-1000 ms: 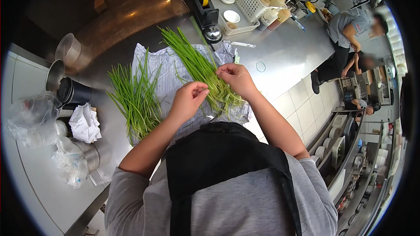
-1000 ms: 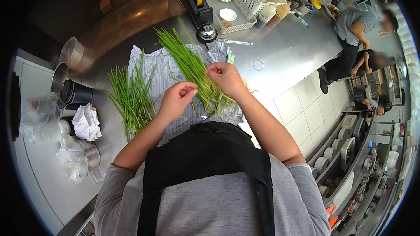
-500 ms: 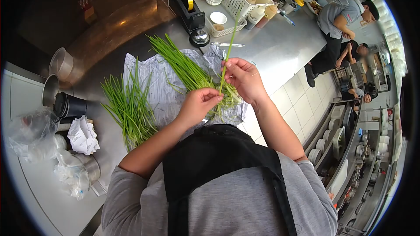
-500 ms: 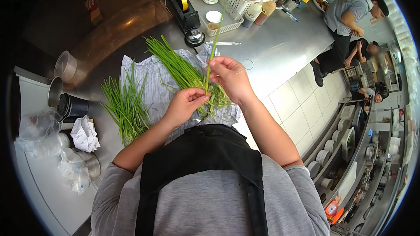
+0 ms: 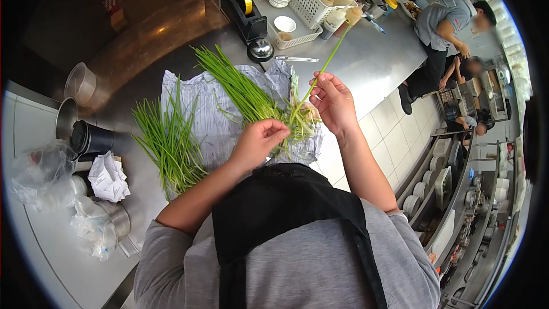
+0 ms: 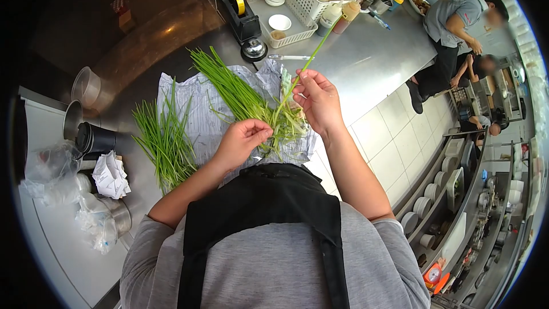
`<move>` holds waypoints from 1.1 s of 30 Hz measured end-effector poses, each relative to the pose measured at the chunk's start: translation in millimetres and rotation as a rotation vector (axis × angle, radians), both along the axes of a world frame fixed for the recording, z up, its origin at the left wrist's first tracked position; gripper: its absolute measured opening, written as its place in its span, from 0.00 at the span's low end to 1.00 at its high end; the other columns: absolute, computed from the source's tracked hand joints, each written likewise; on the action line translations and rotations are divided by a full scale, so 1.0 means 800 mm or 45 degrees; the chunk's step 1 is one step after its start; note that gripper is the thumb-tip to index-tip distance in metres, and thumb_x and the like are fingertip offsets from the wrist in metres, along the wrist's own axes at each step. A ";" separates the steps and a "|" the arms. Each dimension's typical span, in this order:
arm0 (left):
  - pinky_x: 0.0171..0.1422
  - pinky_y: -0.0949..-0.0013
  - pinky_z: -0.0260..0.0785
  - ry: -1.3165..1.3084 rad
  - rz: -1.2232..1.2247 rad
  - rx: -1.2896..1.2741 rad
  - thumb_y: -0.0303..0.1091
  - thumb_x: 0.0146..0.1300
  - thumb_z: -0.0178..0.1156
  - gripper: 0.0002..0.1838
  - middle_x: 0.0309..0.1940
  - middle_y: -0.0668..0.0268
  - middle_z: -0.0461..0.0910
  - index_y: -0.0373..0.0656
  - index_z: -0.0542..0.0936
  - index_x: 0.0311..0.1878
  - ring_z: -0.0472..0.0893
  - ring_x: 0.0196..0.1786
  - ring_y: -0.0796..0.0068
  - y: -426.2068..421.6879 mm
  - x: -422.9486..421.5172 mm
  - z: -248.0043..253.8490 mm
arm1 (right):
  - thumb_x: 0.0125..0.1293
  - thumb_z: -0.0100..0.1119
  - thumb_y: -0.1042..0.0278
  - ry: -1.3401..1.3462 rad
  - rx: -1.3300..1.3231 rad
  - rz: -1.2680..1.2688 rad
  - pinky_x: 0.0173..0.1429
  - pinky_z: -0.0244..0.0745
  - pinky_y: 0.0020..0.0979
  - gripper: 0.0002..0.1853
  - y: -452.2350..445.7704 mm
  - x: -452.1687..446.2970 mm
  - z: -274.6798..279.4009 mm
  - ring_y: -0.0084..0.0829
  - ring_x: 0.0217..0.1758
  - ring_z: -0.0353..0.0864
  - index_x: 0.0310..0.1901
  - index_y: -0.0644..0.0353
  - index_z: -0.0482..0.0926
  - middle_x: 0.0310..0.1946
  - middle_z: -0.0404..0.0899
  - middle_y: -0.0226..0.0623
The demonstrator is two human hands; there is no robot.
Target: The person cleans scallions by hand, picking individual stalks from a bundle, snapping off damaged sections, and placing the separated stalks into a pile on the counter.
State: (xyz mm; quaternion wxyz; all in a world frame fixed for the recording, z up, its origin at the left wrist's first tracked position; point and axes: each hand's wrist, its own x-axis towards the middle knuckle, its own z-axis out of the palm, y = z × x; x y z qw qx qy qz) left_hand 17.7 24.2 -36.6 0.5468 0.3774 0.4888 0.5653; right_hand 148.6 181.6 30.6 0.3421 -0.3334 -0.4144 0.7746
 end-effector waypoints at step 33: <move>0.39 0.77 0.71 0.081 0.450 0.026 0.33 0.64 0.62 0.13 0.33 0.71 0.78 0.39 0.80 0.48 0.75 0.32 0.85 -0.022 -0.043 0.030 | 0.65 0.60 0.69 -0.630 0.595 0.768 0.35 0.70 0.20 0.08 -0.091 -0.015 -0.005 0.13 0.29 0.73 0.41 0.65 0.81 0.27 0.80 0.27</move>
